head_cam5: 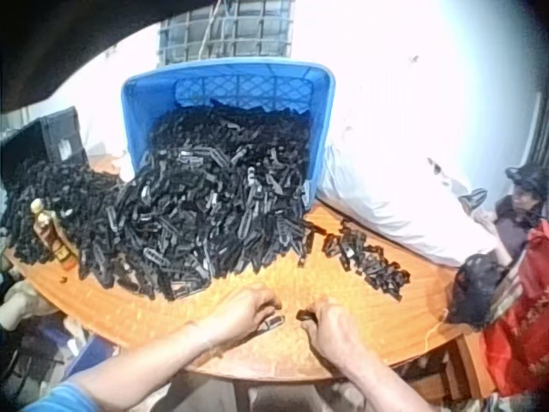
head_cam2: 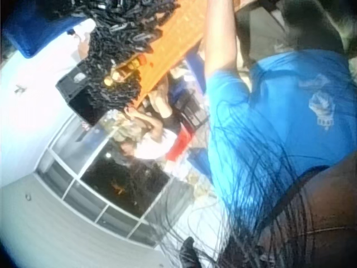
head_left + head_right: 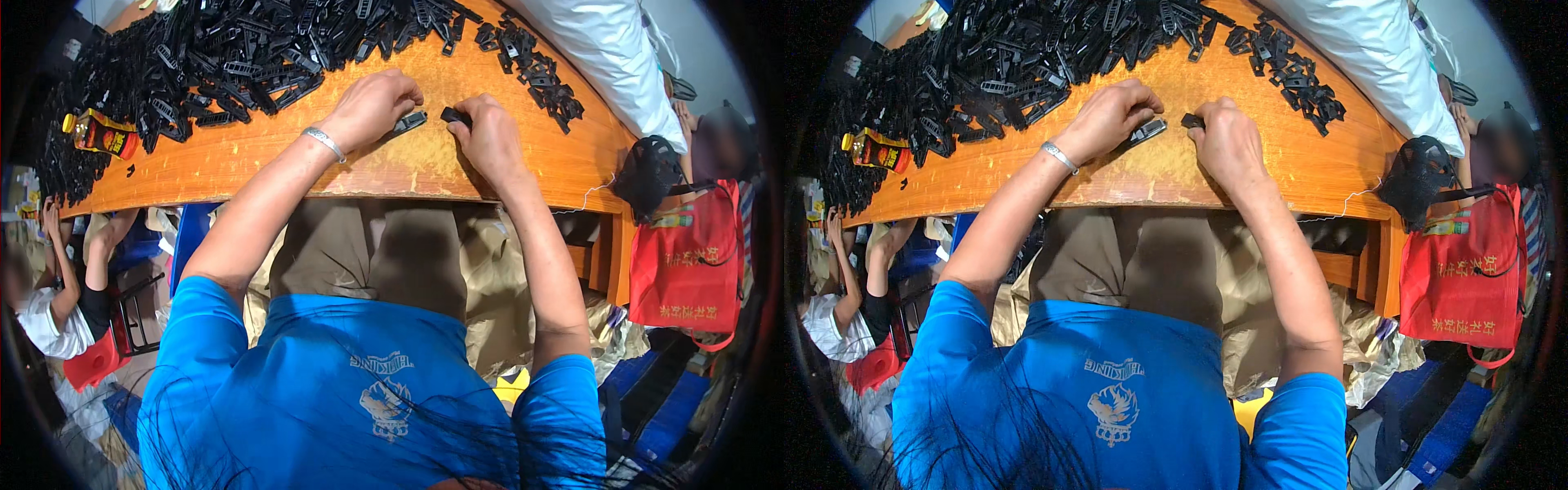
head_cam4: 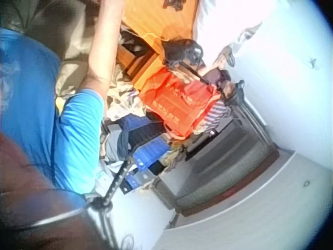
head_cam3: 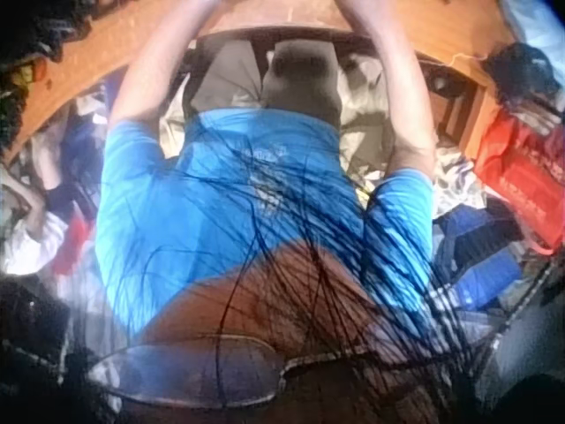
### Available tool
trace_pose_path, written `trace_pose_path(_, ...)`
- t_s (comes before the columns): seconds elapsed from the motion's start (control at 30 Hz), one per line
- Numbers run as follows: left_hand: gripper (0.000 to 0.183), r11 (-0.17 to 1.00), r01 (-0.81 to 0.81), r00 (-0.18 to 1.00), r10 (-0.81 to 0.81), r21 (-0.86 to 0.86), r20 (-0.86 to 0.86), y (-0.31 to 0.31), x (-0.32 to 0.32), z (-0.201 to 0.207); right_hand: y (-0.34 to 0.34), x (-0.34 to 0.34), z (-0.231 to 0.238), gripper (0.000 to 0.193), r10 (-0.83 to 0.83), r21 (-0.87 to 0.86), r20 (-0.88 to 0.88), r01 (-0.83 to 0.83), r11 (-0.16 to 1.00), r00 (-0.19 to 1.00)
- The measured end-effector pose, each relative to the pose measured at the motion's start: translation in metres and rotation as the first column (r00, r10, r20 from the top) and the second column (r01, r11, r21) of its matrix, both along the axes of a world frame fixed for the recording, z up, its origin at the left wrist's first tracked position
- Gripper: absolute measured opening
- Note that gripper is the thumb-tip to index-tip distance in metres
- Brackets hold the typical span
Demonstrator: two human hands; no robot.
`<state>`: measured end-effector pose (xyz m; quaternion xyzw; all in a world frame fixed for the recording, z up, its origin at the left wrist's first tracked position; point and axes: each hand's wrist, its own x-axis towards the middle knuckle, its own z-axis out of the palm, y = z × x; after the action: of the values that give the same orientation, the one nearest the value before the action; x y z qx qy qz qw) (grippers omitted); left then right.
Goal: The person assembles small black plastic components by fitting two pieces together by hand and stacking the completed parts on the table.
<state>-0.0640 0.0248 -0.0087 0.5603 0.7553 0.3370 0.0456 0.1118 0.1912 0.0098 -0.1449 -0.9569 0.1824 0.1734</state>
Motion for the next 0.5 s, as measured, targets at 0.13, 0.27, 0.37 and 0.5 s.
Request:
trace_pose_path(0.13, 0.015, 0.995, -0.065, 0.997, 0.062, 0.079, 0.036, -0.011, -0.002, 0.001, -0.002, 0.001, 0.013, 0.025, -0.025, 0.041, 0.109, 0.020, 0.999, 0.994)
trace_pose_path(0.27, 0.021, 0.984, -0.082, 0.991, 0.098, 0.159, -0.095, -0.043, 0.020, 0.025, 0.001, 0.008, 0.009, 0.027, 0.001, -0.102, 0.007, 0.000, 0.995, 1.000)
trace_pose_path(0.37, 0.022, 0.982, -0.171, 0.978, 0.179, 0.078, -0.106, -0.058, 0.039, 0.015, -0.008, 0.007, 0.009, 0.026, 0.057, -0.179, -0.047, -0.064, 0.982, 0.997)
trace_pose_path(0.5, 0.020, 0.976, -0.209, 0.975, 0.213, 0.063, -0.066, -0.058, 0.048, 0.010, -0.007, -0.003, 0.003, 0.025, 0.151, -0.137, -0.073, -0.160, 0.978, 0.986)
